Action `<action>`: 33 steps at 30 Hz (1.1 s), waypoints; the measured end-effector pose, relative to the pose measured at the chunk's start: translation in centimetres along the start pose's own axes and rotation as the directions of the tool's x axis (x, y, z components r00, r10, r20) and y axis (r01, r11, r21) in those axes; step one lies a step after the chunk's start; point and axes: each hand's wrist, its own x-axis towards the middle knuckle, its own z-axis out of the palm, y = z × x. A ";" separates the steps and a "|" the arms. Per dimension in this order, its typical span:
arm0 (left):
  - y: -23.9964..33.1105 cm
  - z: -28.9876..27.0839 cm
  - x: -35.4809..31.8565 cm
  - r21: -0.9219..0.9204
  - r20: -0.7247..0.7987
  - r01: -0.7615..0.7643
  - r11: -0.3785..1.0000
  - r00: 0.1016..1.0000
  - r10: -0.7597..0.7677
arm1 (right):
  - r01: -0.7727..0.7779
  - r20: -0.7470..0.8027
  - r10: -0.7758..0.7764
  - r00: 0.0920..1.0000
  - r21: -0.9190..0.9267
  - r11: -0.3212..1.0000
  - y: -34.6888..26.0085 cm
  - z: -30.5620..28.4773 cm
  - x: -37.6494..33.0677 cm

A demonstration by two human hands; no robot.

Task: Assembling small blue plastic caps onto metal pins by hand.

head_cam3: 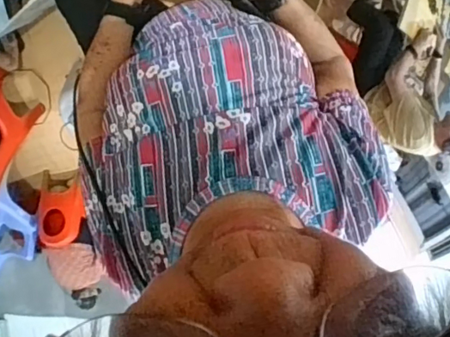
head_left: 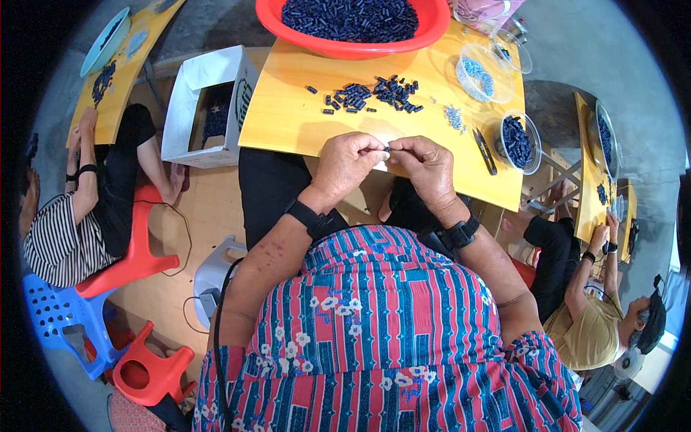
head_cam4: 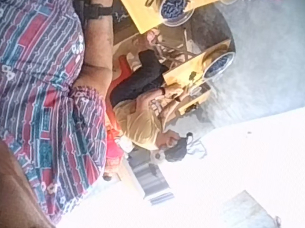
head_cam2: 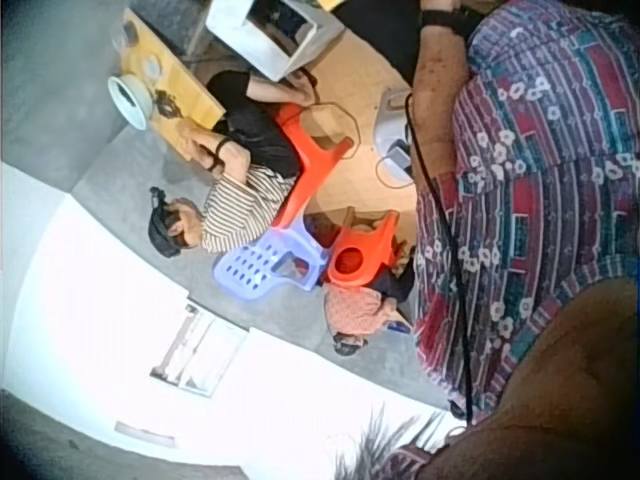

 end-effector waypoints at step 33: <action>0.3 -0.2 0.0 0.048 -0.030 -0.034 0.998 0.999 0.036 | 0.477 0.171 -0.476 0.863 -0.590 0.652 0.1 2.3 7.6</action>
